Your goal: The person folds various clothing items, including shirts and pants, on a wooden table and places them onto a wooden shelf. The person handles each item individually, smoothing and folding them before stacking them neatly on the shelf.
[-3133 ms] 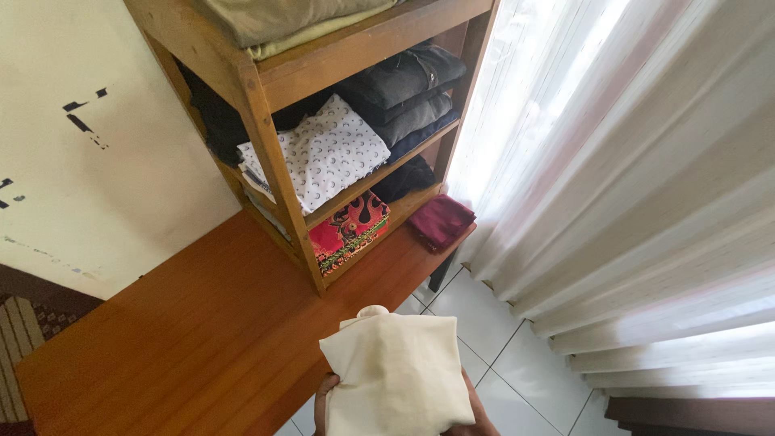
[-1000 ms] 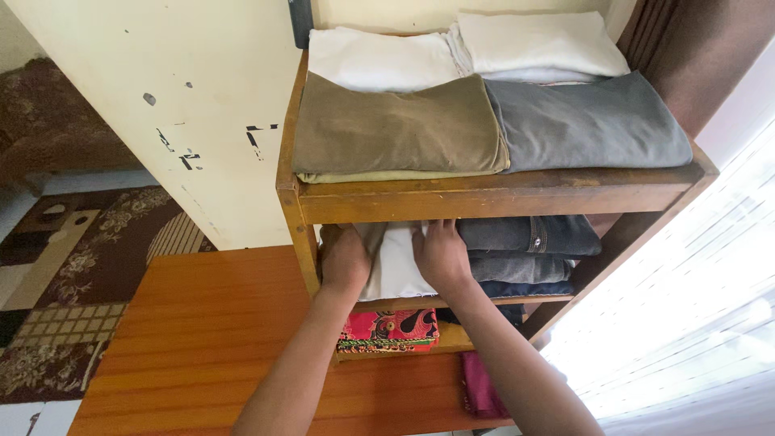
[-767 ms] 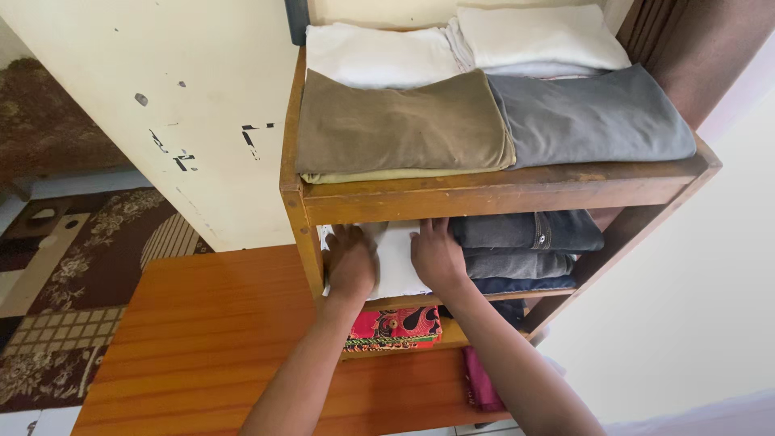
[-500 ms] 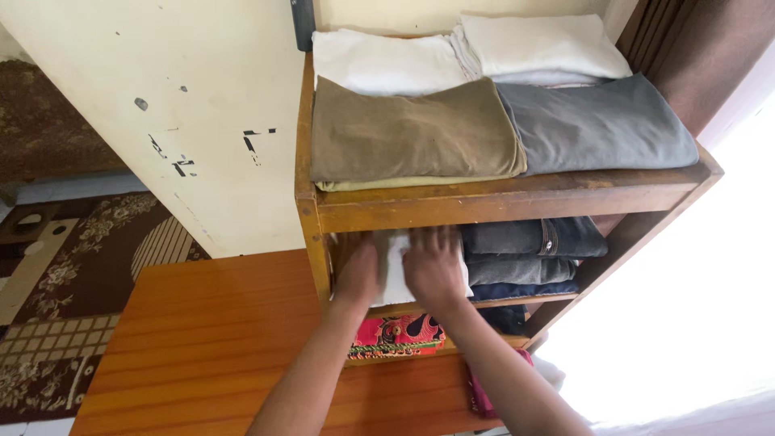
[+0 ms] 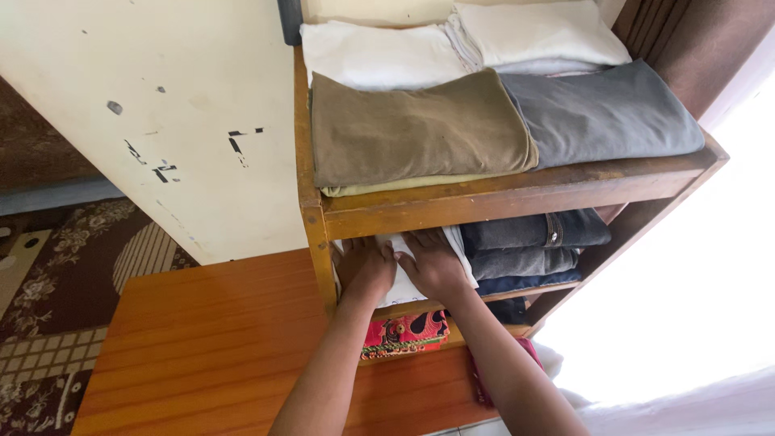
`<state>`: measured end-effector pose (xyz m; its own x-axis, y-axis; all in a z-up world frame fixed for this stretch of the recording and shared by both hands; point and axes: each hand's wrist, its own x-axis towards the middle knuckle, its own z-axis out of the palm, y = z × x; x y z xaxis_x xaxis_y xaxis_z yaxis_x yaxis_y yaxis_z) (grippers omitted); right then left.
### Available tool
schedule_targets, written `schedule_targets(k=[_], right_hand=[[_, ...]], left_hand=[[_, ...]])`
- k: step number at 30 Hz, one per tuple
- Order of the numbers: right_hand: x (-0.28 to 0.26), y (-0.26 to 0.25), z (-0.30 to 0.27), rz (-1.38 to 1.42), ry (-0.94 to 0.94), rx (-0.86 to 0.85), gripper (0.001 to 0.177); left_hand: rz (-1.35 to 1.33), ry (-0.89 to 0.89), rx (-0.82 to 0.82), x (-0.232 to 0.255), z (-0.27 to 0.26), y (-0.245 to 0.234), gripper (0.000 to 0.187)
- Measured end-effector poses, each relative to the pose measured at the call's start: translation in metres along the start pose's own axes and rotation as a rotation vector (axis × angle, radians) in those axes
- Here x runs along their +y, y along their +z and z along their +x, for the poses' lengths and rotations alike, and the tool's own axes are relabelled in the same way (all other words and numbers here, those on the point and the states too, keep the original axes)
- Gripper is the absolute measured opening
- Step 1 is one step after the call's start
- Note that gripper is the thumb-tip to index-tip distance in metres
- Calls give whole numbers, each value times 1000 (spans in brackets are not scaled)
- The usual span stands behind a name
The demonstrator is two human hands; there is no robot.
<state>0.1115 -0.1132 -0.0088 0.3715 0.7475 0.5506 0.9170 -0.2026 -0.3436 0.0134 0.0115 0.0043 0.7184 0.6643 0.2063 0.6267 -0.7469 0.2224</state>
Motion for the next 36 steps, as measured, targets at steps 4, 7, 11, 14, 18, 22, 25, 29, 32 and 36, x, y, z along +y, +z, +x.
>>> schedule_targets(k=[4,7,11,14,18,22,25,29,32,36], right_hand=[[-10,0,-14,-161,-16,62,55],[-12,-6,-43,-233,1,14,55],[-14,-15,-92,-255,-18,-3,62],[-14,-15,-130,-226,12,-20,63],[1,-1,-182,-198,75,-21,61],[32,23,-240,-184,242,-116,59],[64,42,-285,-191,418,-245,58],[117,62,-338,-292,636,-319,69],[163,70,-361,-195,841,-178,64],[209,72,-367,198,1339,-186,60]], left_hand=[[-26,21,17,-5,0,8,68],[45,72,92,-6,-3,11,64],[71,157,236,-5,-16,2,58],[-88,208,176,-6,-25,-4,43],[-397,538,279,-14,-38,5,28],[-316,663,399,-12,-89,23,36],[-250,669,359,-16,-139,36,54],[-328,556,162,-29,-186,72,54],[-418,414,-234,-45,-222,104,50],[-287,329,-710,-60,-262,141,46]])
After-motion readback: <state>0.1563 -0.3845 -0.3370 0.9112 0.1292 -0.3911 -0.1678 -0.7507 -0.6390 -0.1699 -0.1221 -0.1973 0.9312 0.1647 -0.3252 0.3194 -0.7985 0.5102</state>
